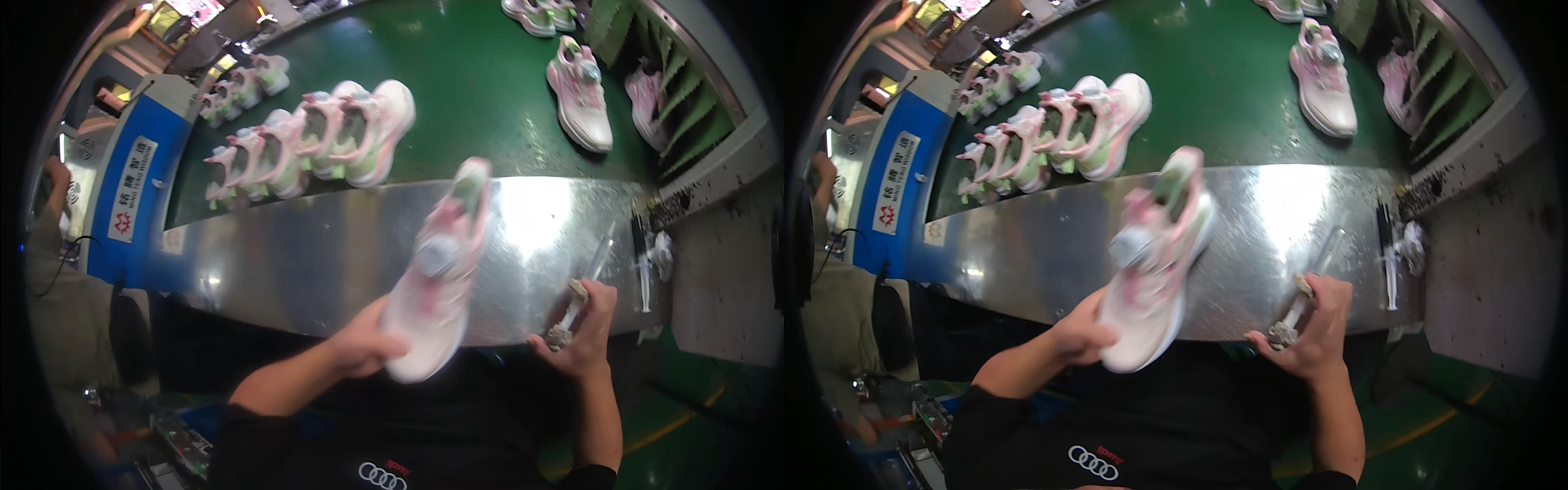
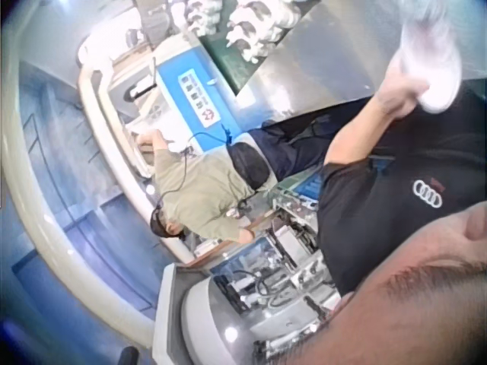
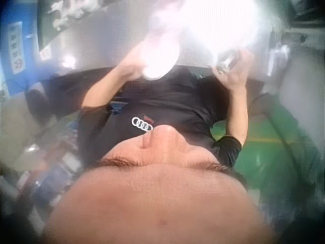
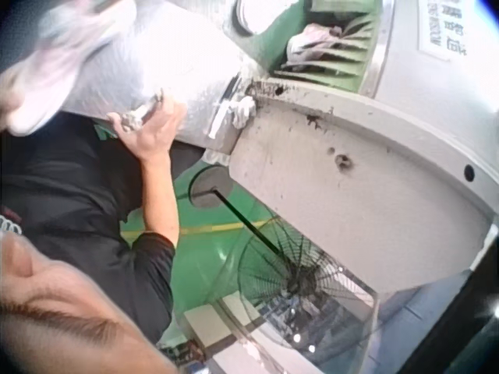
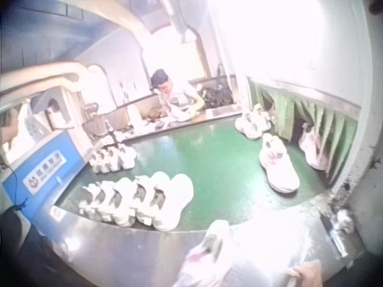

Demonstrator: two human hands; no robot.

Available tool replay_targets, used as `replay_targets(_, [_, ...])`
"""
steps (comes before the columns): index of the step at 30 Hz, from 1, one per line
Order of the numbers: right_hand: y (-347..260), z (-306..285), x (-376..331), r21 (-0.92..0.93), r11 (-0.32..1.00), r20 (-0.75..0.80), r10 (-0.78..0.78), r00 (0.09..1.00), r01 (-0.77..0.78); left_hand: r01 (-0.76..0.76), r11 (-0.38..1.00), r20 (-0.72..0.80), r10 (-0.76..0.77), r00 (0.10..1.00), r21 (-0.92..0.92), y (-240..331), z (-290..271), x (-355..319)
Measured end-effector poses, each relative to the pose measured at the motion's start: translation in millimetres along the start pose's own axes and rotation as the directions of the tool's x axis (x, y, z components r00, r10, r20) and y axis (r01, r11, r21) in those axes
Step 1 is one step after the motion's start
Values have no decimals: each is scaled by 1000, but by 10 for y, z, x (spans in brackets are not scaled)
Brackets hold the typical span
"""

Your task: The person picks up shoes one at a time, applies liquid along their edges with a syringe, and places the shoes onto a conveyor belt.

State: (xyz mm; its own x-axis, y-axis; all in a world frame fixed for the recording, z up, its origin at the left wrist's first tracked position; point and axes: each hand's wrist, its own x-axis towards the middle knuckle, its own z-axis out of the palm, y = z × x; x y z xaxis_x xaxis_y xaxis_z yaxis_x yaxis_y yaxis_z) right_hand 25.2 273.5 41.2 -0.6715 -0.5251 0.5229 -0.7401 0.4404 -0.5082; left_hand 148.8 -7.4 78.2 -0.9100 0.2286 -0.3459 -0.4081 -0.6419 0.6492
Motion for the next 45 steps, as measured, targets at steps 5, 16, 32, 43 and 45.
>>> replay_targets(5, [-83, 12, -36, 27, 997, -54, 74, 996, -73, -132, 984, 87, 143, 986, -120, 376, 110, 1522])
replay_targets(16, [-21, -67, 108, -22, 999, -44, -33, 998, 32, -489, 511, -172, 795, 582, 707, 879, -974, 497])
replay_targets(32, [-61, -116, 30, -62, 998, -53, 20, 998, -23, -73, 667, -488, 612, 622, 742, 1399, -1010, 804])
replay_targets(43, [-147, -321, -30, 169, 976, 85, 127, 988, -140, -285, 443, 5, 534, 845, 850, 218, -305, -320])
replay_targets(45, [-184, -356, -66, 230, 944, 186, 195, 963, -236, -275, 607, -175, 577, 798, 746, 442, -336, -297])
